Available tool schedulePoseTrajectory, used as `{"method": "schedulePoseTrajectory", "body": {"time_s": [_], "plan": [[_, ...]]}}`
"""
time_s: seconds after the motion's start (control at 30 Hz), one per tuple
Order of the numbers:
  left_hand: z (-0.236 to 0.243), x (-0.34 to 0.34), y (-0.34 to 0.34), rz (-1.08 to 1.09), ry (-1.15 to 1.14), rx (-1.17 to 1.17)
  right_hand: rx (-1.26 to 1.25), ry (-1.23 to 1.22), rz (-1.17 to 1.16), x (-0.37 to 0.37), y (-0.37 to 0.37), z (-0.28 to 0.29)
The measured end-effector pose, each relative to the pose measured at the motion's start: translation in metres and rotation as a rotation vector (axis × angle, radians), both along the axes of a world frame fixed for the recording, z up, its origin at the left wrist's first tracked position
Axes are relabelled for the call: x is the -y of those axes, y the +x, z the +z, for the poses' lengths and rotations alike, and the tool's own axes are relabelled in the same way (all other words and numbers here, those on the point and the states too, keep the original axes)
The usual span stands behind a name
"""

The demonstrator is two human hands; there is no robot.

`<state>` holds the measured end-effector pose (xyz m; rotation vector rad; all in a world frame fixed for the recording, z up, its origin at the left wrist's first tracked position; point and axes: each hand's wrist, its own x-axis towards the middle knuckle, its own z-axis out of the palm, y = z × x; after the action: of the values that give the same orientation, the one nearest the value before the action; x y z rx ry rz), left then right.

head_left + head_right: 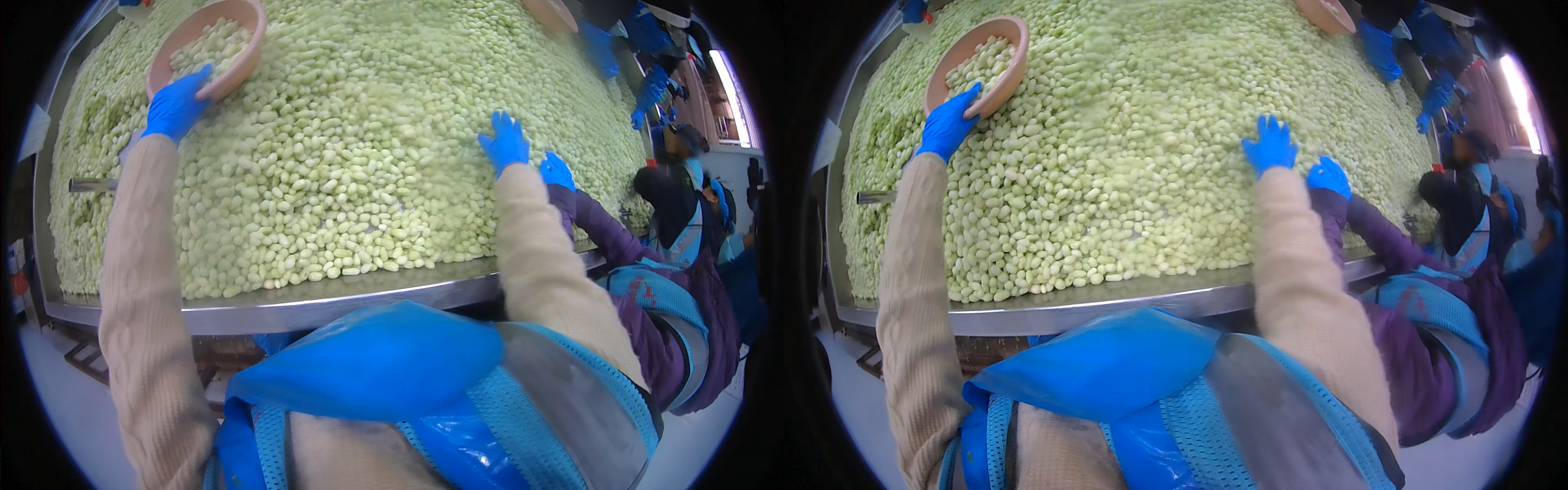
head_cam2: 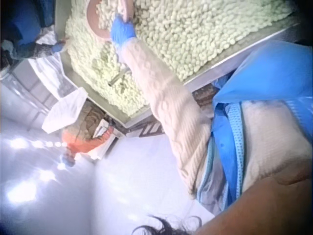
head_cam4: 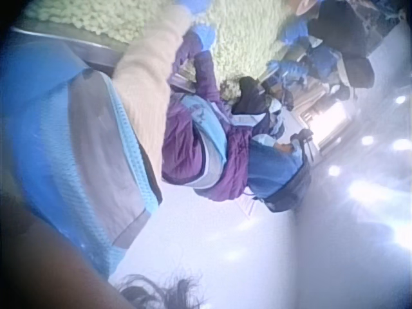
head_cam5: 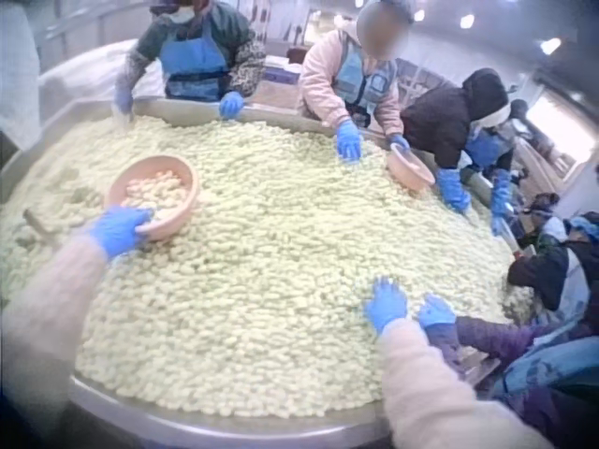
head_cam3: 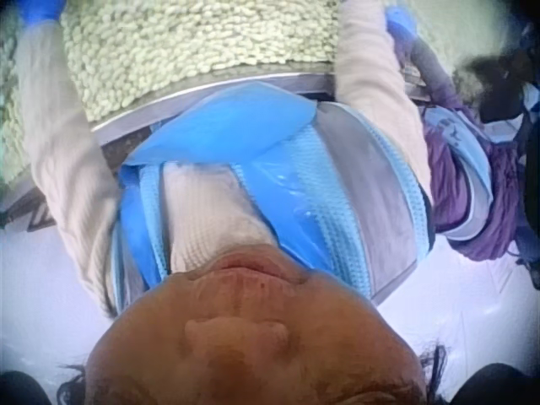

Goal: The person sorts pale green food items in a large rotating metal bowl, using gloved hands and a metal scraper to move and inspect the items. Other workers are visible nearby performing similar tasks.

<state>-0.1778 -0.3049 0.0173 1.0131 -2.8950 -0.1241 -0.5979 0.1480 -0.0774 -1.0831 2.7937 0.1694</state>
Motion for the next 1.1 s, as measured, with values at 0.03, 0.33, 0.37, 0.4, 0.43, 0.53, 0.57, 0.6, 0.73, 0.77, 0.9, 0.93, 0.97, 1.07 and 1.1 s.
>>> {"method": "schedulePoseTrajectory", "body": {"time_s": [0.03, 0.33, 0.37, 0.4, 0.43, 0.53, 0.57, 0.6, 0.73, 0.77, 0.9, 0.93, 0.97, 1.07, 1.1], "plan": [[0.005, -0.005, -0.001, 0.006, -0.024, 0.005, -0.073, 0.044, -0.128, -0.006, 0.010, -0.008], [0.057, -0.097, 0.045, -0.105, -0.132, -0.435, 0.431, -0.521, 0.331, 0.016, 0.168, 0.004], [0.058, -0.106, 0.061, -0.101, -0.088, -0.443, 0.458, -0.690, 0.378, 0.014, 0.142, 0.009], [0.056, -0.111, 0.085, -0.085, -0.049, -0.452, 0.167, -0.590, 0.315, 0.002, 0.105, 0.000], [0.055, -0.115, 0.108, -0.051, -0.027, -0.454, -0.004, -0.412, 0.271, -0.016, 0.076, 0.006], [0.029, -0.123, 0.170, 0.166, 0.135, -0.639, -0.053, -0.220, 0.098, -0.095, 0.007, -0.043], [0.029, -0.124, 0.198, 0.263, 0.147, -0.612, 0.030, 0.047, -0.037, -0.073, 0.043, -0.023], [0.020, -0.121, 0.211, 0.337, 0.184, -0.725, -0.048, 0.218, 0.163, -0.084, 0.043, -0.039], [0.004, -0.097, 0.276, 0.641, 0.238, -1.114, 0.766, -0.457, -0.054, -0.023, 0.133, -0.015], [0.000, -0.081, 0.275, 0.646, 0.277, -1.176, 1.002, -0.674, 0.013, -0.017, 0.134, -0.045], [0.002, -0.034, 0.279, 0.572, 0.363, -1.226, 1.039, -0.814, 0.288, 0.040, 0.185, 0.031], [0.003, -0.024, 0.252, 0.618, 0.252, -1.225, 1.031, -0.821, 0.268, 0.040, 0.185, 0.046], [0.003, 0.001, 0.250, 0.667, 0.256, -1.223, 1.031, -0.834, 0.260, 0.038, 0.184, 0.060], [-0.002, 0.039, 0.236, 0.684, 0.438, -1.357, 1.022, -0.618, 0.157, -0.006, 0.179, 0.075], [-0.005, 0.043, 0.229, 0.641, 0.539, -1.413, 0.991, -0.541, 0.152, -0.022, 0.179, 0.075]]}}
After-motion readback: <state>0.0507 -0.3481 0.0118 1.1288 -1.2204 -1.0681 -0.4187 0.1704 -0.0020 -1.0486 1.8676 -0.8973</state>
